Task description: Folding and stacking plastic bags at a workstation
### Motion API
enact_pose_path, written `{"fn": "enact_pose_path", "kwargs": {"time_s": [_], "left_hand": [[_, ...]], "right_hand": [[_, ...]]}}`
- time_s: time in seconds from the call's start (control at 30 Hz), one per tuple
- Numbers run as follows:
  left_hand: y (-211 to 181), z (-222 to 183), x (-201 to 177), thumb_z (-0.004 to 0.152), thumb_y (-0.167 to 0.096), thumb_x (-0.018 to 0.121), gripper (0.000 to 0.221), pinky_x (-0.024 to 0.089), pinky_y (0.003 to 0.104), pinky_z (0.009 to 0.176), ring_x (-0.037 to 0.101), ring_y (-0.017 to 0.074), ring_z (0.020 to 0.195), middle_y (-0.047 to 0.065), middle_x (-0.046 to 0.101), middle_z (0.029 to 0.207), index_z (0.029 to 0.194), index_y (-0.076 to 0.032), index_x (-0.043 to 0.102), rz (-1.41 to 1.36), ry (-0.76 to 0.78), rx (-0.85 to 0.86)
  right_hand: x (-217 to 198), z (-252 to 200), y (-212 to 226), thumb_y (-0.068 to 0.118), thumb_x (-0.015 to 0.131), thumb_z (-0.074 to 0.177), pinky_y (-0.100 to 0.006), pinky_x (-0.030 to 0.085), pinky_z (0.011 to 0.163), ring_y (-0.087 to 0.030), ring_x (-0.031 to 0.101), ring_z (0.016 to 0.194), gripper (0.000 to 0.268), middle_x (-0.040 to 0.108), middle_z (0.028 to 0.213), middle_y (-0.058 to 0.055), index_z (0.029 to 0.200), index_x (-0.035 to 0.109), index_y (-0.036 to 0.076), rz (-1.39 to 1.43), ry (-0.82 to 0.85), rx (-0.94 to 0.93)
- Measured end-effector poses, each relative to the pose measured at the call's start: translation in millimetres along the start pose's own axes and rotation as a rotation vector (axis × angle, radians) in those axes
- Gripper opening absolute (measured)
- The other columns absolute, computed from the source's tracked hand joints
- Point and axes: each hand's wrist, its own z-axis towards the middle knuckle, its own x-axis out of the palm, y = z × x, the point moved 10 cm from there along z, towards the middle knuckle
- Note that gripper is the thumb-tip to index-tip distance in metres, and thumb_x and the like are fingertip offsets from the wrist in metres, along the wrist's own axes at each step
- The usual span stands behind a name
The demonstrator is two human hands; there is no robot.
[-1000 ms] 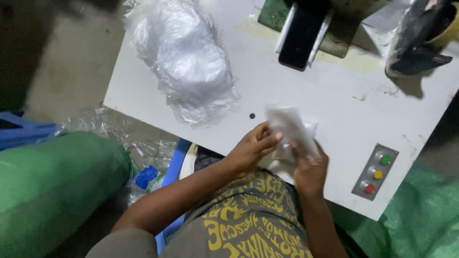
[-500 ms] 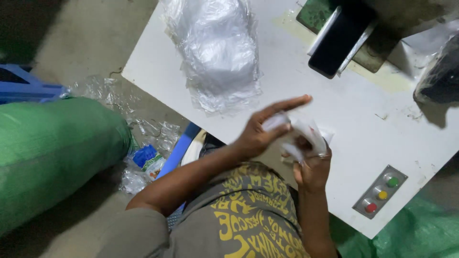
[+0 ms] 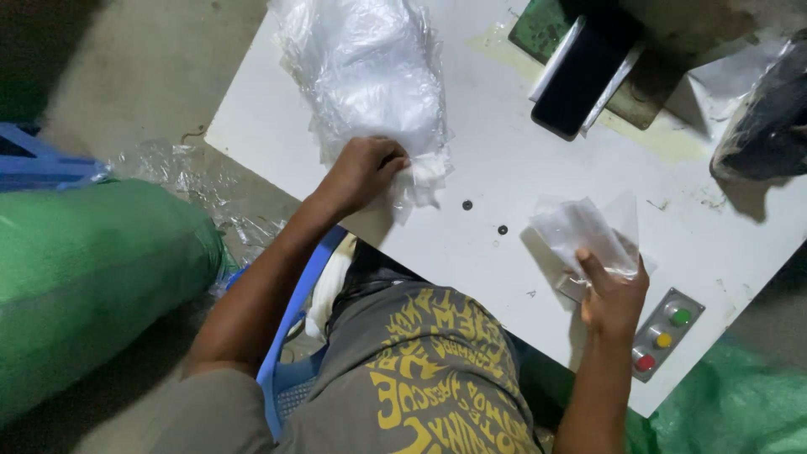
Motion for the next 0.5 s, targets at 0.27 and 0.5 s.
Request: {"fn": "enact_pose_path", "kwargs": {"time_s": [0.27, 0.5], "left_hand": [[-59.7, -24.5, 12.8, 0.109, -0.020, 0.052, 0.031, 0.057, 0.038, 0.097, 0.069, 0.0159, 0.098, 0.011, 0.073, 0.107, 0.124, 0.002, 0.068, -1.201, 0.027, -0.148], [-84.9, -31.2, 16.0, 0.105, -0.015, 0.060, 0.033, 0.058, 0.028, 0.086, 0.068, 0.0099, 0.090, 0.008, 0.074, 0.102, 0.132, -0.003, 0.045, -1.261, -0.100, -0.119]], "right_hand": [[112.4, -46.2, 76.1, -0.004, 0.085, 0.075, -0.039, 0.061, 0.081, -0.019, 0.071, 0.086, 0.040, 0.074, 0.090, -0.015, 0.112, 0.069, 0.001, 0.134, 0.264, -0.044], [124.6, -63.4, 104.3, -0.002, 0.087, 0.074, -0.040, 0.060, 0.084, -0.016, 0.068, 0.081, 0.044, 0.073, 0.087, -0.012, 0.115, 0.071, 0.000, 0.066, 0.280, -0.004]]}}
